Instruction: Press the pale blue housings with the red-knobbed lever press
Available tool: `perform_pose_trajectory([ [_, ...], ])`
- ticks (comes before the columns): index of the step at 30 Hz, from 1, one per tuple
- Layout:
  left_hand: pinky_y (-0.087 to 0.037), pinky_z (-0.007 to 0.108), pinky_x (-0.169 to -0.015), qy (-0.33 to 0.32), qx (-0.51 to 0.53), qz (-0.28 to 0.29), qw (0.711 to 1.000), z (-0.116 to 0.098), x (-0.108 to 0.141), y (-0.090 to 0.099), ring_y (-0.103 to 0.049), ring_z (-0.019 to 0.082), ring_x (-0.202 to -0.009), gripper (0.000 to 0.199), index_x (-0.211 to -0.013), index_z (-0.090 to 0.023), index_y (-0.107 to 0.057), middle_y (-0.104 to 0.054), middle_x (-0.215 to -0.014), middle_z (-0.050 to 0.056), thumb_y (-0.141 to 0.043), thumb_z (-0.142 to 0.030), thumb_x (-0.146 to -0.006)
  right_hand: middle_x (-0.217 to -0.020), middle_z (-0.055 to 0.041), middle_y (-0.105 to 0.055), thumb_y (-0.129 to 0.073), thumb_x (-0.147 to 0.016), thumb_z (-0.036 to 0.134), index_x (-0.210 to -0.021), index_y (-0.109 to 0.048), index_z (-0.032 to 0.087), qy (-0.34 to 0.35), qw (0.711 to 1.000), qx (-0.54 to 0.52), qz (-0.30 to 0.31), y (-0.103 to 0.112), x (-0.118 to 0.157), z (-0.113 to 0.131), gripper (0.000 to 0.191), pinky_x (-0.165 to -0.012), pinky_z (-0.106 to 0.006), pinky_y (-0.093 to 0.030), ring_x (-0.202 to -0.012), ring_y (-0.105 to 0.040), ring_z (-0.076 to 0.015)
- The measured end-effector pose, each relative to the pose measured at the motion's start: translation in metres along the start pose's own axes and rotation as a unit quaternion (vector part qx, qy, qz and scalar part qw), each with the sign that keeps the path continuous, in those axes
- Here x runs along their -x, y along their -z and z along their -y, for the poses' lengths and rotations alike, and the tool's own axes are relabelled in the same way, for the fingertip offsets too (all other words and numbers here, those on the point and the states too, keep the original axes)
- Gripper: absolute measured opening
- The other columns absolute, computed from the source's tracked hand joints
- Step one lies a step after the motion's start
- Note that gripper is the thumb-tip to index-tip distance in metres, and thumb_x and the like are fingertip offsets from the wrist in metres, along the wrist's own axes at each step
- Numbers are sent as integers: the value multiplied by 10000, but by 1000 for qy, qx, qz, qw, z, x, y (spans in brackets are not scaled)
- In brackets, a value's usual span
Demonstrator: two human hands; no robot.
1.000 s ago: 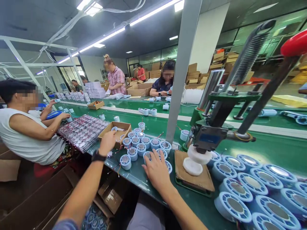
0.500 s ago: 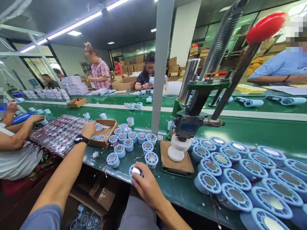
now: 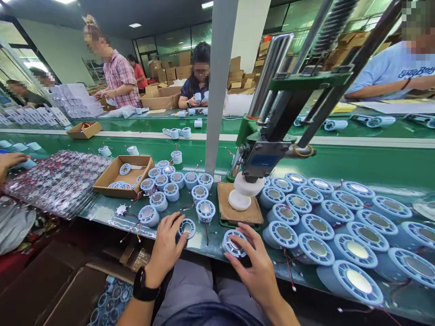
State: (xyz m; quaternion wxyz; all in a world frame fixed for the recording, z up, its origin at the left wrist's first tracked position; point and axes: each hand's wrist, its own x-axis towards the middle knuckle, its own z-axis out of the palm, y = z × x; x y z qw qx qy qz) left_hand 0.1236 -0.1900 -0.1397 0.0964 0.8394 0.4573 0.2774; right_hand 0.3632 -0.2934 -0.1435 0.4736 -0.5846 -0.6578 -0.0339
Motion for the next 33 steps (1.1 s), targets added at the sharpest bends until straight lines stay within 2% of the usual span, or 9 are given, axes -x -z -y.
perform_pose_trajectory([
  [3,-474,505,-1008,-23,9,24,999,1,3,7,-548,298,-1216,441,-1300,-223,-594,-639,-1314,97,-648,-288,-867,-1231,-102,-620,-627,-881,288,-1214,-587,200,-28,999,-9,19,-3,5,0,347,-897,-294,-588,-1086,-663,-196],
  [5,-507,478,-971,1,33,-15,999,-11,4,10,-595,286,-1156,441,-1298,-212,-582,-670,-1253,103,-651,-289,-869,-1204,-98,-648,-651,-858,282,-1302,-521,185,-46,999,-4,12,-7,7,2,473,-911,-295,-588,-1078,-673,-198],
  [8,-533,413,-953,-16,92,-53,994,-49,3,8,-626,255,-1126,551,-1382,-210,-484,-667,-1246,105,-662,-300,-868,-1251,-100,-637,-660,-837,251,-1380,-448,180,-71,997,-12,7,-18,9,7,587,-939,-298,-581,-1116,-665,-202],
  [13,-515,425,-1003,-74,115,13,991,-104,-4,-8,-602,265,-1177,682,-1439,-222,-413,-620,-1332,102,-675,-171,-811,-1261,-83,-638,-593,-840,171,-1431,-401,197,-98,994,-47,-26,-31,12,11,622,-923,-277,-584,-1102,-672,-177],
  [23,-450,476,-1083,41,187,30,981,-103,1,-34,-539,285,-1282,610,-1394,-186,-448,-574,-1368,139,-613,-193,-807,-1259,-125,-628,-590,-843,177,-1425,-452,154,-90,994,-54,-7,-34,15,10,598,-967,-320,-572,-1132,-651,-199],
  [26,-469,447,-1064,63,239,51,968,-105,2,-36,-574,276,-1250,537,-1353,-170,-493,-600,-1348,142,-580,-213,-825,-1280,-122,-607,-570,-796,109,-1378,-523,174,-51,995,-12,89,-7,1,11,587,-971,-363,-576,-1160,-628,-220],
  [28,-497,431,-1024,80,259,66,960,-107,-6,-28,-619,273,-1182,509,-1296,-183,-552,-650,-1286,118,-621,-225,-793,-1328,-112,-571,-609,-767,113,-1390,-517,209,-9,989,35,141,30,-26,17,637,-975,-394,-576,-1208,-595,-245],
  [30,-513,414,-993,84,265,72,958,-110,-24,-16,-651,268,-1114,489,-1231,-201,-612,-692,-1221,87,-679,-238,-747,-1357,-107,-544,-649,-781,147,-1393,-509,223,46,990,88,103,79,-72,29,633,-1002,-442,-555,-1255,-556,-268],
  [33,-531,382,-940,84,271,52,958,-116,-65,0,-681,253,-1015,484,-1180,-200,-655,-729,-1131,63,-734,-262,-706,-1307,-116,-568,-611,-865,185,-1341,-543,159,110,979,161,-58,151,-167,54,481,-1047,-467,-502,-1251,-545,-254],
])
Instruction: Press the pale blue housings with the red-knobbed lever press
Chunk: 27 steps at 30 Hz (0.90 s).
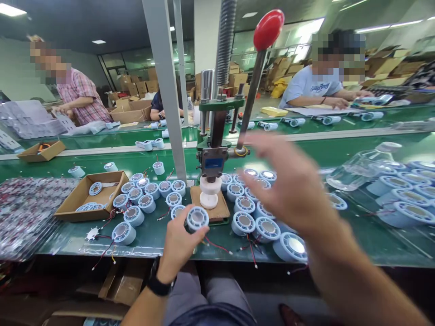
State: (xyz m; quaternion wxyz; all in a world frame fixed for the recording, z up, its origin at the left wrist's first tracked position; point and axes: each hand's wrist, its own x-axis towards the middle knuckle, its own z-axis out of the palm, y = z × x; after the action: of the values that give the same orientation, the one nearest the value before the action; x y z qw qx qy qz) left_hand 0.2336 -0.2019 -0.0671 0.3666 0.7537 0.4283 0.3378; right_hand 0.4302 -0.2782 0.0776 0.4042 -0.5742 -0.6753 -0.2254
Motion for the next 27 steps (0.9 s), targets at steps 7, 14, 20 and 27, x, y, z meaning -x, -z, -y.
perform_pose_trajectory([
  [7,-513,389,-917,-10,25,-11,1000,-17,-72,-10,-673,257,-968,469,-1117,-152,-692,-737,-1057,82,-792,-236,-666,-1052,-126,-625,-240,-907,325,-1189,-488,-175,-137,987,-43,-71,22,-185,-43,625,-790,-186,-433,-985,-645,-84],
  [14,-512,363,-924,-10,206,12,978,-2,-77,-26,-667,244,-1011,555,-1162,-124,-643,-715,-1126,114,-809,-198,-637,-795,-121,-661,-193,-869,336,-712,-521,-76,-159,974,-114,-118,-2,-189,-58,549,-522,-101,-302,-512,-553,54],
  [20,-498,379,-960,-32,206,59,976,4,-87,-49,-657,248,-1049,452,-1122,-149,-658,-716,-1135,101,-780,-164,-687,-840,-124,-641,-20,-781,452,-574,-382,80,-174,979,-58,-93,-3,-194,-61,559,-518,-176,-282,-598,-593,15],
  [27,-441,414,-1056,-35,200,52,978,7,-80,-49,-615,265,-1157,650,-1293,-177,-574,-667,-1243,106,-787,-149,-679,-883,-55,-631,-148,-940,447,-1065,-598,-67,-128,983,-76,-107,23,-143,-29,694,-631,-146,-384,-773,-644,-28],
])
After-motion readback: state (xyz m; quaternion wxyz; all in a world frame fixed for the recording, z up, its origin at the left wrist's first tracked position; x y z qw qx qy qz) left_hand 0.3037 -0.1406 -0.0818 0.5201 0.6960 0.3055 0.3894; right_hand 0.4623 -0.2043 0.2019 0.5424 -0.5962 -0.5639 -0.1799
